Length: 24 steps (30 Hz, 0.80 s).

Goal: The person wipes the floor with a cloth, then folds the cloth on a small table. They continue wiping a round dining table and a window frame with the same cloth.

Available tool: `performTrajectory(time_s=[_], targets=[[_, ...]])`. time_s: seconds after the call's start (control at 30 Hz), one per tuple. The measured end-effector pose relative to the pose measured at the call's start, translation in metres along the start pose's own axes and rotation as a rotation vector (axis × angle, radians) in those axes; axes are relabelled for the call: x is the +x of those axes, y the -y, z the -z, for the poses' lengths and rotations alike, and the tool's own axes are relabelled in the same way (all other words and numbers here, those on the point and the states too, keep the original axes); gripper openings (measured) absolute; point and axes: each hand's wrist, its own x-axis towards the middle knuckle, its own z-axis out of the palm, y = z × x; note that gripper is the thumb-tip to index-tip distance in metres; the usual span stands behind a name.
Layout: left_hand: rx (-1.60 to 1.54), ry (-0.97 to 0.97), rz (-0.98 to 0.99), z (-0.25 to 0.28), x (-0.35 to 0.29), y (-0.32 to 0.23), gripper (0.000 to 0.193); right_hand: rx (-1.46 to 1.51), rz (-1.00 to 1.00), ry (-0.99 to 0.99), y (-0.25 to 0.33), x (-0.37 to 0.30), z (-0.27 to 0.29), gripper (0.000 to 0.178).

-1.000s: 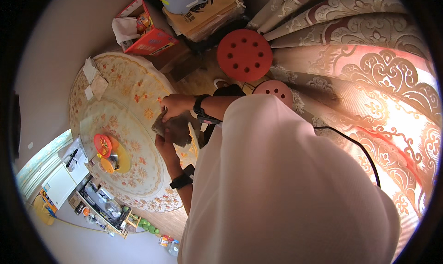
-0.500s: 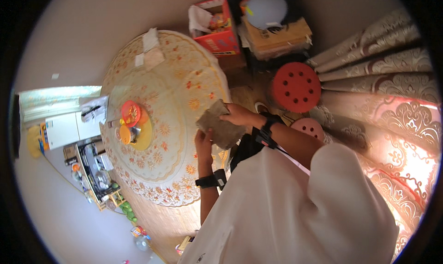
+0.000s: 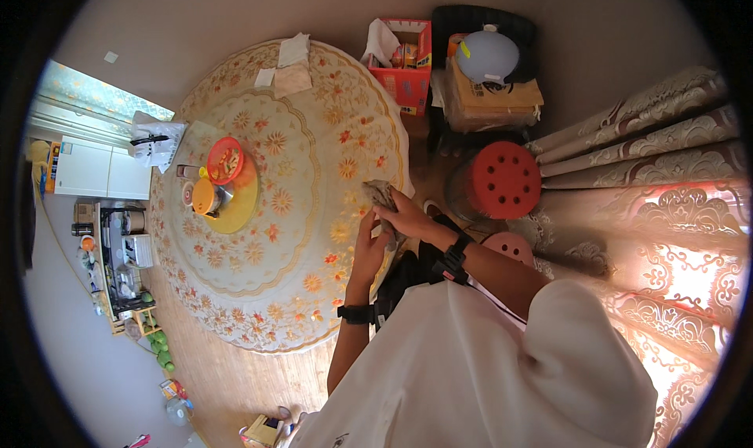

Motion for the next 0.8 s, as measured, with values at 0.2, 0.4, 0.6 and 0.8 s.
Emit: performTrajectory(time_s=[0.2,0.4,0.6,0.8], targets=[[0.166,0.038,-0.126,-0.007,0.021,-0.013,0.035,-0.015,-0.035,-0.202,-0.043,0.029,0.03,0.067],[0.461,-0.004,0.341,0.004,0.074,0.023,0.018,-0.166,-0.062,-0.271,-0.068,0.084,0.116,0.066],[0.47,-0.173,0.082,0.001,0.128,0.072,0.031,-0.314,-0.145,-0.297,-0.068,0.172,0.191,0.074],[0.775,0.005,0.317,0.016,0.221,0.074,0.03,-0.506,0.116,-0.142,-0.027,0.322,0.239,0.08]])
